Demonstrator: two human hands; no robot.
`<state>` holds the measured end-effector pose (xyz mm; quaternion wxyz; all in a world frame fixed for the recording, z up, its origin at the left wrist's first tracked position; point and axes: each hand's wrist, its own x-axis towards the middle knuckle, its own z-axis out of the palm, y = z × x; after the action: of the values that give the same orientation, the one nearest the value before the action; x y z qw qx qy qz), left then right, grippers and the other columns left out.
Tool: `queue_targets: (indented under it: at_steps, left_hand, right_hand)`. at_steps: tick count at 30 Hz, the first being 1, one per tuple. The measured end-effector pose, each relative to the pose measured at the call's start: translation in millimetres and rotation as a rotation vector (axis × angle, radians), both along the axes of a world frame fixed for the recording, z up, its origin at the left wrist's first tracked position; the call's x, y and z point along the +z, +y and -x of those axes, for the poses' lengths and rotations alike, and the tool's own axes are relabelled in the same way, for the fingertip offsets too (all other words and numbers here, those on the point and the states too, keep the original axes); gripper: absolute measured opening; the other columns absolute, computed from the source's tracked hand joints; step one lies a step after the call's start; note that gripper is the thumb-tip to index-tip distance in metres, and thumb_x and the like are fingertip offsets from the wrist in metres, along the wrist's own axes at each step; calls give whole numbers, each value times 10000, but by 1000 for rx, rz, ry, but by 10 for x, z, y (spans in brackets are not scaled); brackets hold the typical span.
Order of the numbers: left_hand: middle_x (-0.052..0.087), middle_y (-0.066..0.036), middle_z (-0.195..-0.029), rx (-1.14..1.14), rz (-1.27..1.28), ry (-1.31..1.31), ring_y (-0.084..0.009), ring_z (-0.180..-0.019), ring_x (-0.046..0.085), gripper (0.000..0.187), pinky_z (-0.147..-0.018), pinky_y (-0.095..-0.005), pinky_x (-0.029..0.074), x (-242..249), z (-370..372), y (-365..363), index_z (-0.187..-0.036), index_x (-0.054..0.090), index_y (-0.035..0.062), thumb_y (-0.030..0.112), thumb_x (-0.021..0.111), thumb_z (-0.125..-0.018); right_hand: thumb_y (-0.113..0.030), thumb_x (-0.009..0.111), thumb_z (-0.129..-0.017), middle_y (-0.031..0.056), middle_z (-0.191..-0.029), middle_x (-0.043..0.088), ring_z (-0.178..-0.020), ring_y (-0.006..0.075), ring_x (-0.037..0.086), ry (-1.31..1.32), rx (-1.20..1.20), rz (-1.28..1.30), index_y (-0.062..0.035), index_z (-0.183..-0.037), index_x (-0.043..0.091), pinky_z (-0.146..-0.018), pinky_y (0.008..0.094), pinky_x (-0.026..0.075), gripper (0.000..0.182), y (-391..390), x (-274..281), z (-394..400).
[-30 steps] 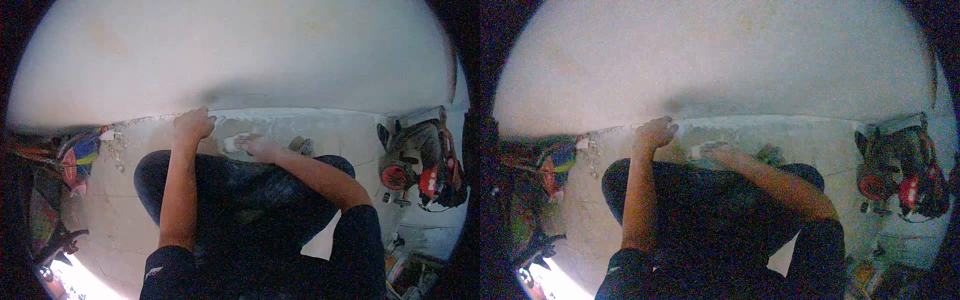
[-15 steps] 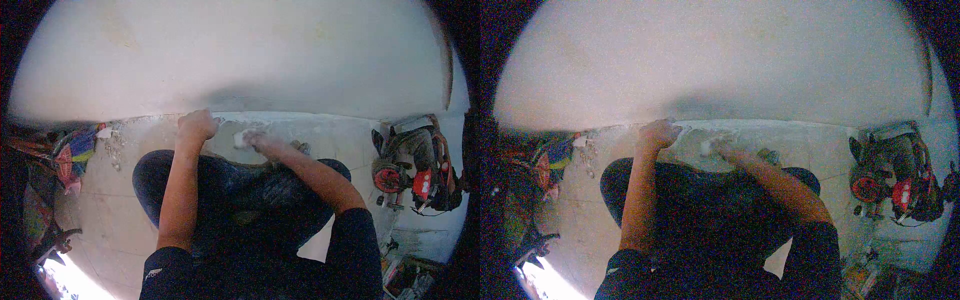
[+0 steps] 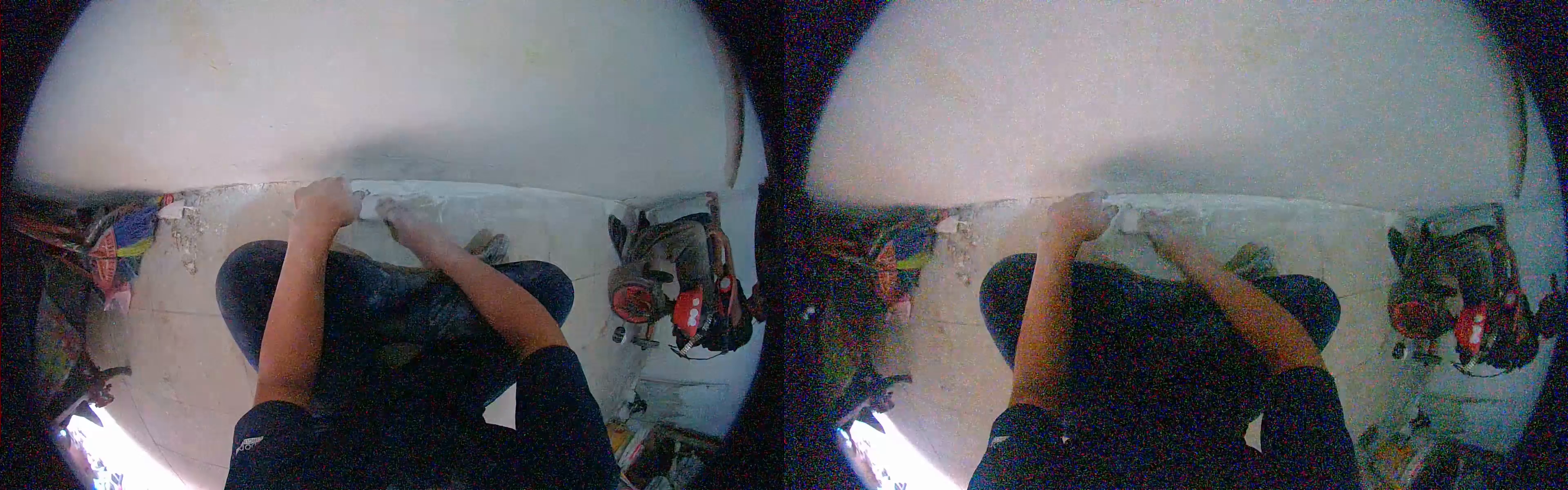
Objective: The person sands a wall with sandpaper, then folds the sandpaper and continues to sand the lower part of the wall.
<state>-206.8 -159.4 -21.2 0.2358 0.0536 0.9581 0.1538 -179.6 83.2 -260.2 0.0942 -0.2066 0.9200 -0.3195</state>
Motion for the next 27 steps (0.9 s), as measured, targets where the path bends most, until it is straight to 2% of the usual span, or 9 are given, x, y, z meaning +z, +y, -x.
queue_targets:
  at_steps: [2, 5, 11, 13, 15, 17, 19, 24, 27]
  left_hand:
    - [718, -195, -1254, -12, 22, -81, -370, -1198, 678, 542, -1005, -517, 516, -24, 40, -11, -1234, 721, 71, 521, 572, -971]
    - [711, -183, -1275, 3, 33, -55, -368, -1210, 669, 540, -1010, -525, 511, -54, 68, 18, -1250, 707, 69, 514, 559, -983]
    - [701, -182, -1284, -70, -3, 27, -373, -1225, 653, 523, -1013, -538, 503, -267, 46, -39, -1299, 673, 88, 494, 549, -994]
    - [701, -183, -1284, -57, 3, 0, -371, -1225, 653, 517, -1014, -537, 502, -205, 53, -26, -1294, 677, 89, 492, 550, -995]
    - [701, -184, -1284, -39, 6, -25, -370, -1225, 654, 512, -1015, -536, 502, -125, 45, -15, -1289, 680, 91, 490, 552, -995]
    - [700, -184, -1287, -34, 23, -14, -368, -1225, 655, 507, -1013, -532, 503, -78, 27, -11, -1285, 682, 87, 484, 555, -995]
    - [701, -184, -1286, -43, 15, -20, -367, -1224, 655, 508, -1010, -526, 507, -109, 58, -11, -1281, 684, 84, 484, 557, -995]
    - [705, -181, -1276, -50, 20, -20, -363, -1215, 660, 509, -999, -514, 517, -75, 28, -17, -1275, 687, 84, 489, 555, -997]
    - [707, -174, -1274, -43, 25, -26, -361, -1211, 662, 511, -998, -519, 517, -68, 50, -9, -1284, 682, 88, 491, 549, -1000]
  right_hand:
    - [-13, 610, -908, 212, -1509, 527, -1412, 384, 485, -20, -95, 10, -50, -1461, 520, -1209, 446, 364, 562, 72, -57, 13]
    - [14, 608, -888, 217, -1489, 541, -1408, 401, 479, 190, -49, -198, -45, -1431, 546, -1199, 446, 373, 550, 59, 522, -101]
    - [17, 599, -896, 215, -1446, 571, -1375, 404, 505, 167, 371, -125, -33, -1391, 576, -1176, 447, 400, 498, -131, 681, -265]
    - [19, 599, -896, 208, -1461, 567, -1357, 396, 528, -120, 57, -83, -54, -1418, 558, -1160, 447, 422, 529, -164, 914, -211]
    - [7, 606, -898, 202, -1461, 569, -1347, 401, 535, 46, 26, -144, -64, -1421, 558, -1152, 446, 432, 530, -36, 456, -47]
    - [-5, 612, -899, 196, -1461, 571, -1337, 407, 543, 214, -6, -204, -74, -1424, 557, -1144, 445, 442, 532, -16, 405, 8]
    - [-40, 632, -901, 190, -1475, 564, -1352, 403, 533, -266, 159, -295, -75, -1405, 574, -1150, 446, 439, 508, -76, 703, -23]
    - [-60, 648, -897, 198, -1455, 575, -1325, 409, 549, -101, 104, -344, -61, -1374, 591, -1138, 458, 441, 481, 118, 759, -61]
    - [-75, 645, -909, 191, -1464, 570, -1326, 402, 550, -136, 24, -366, -68, -1391, 581, -1138, 455, 440, 486, 270, 852, 1]
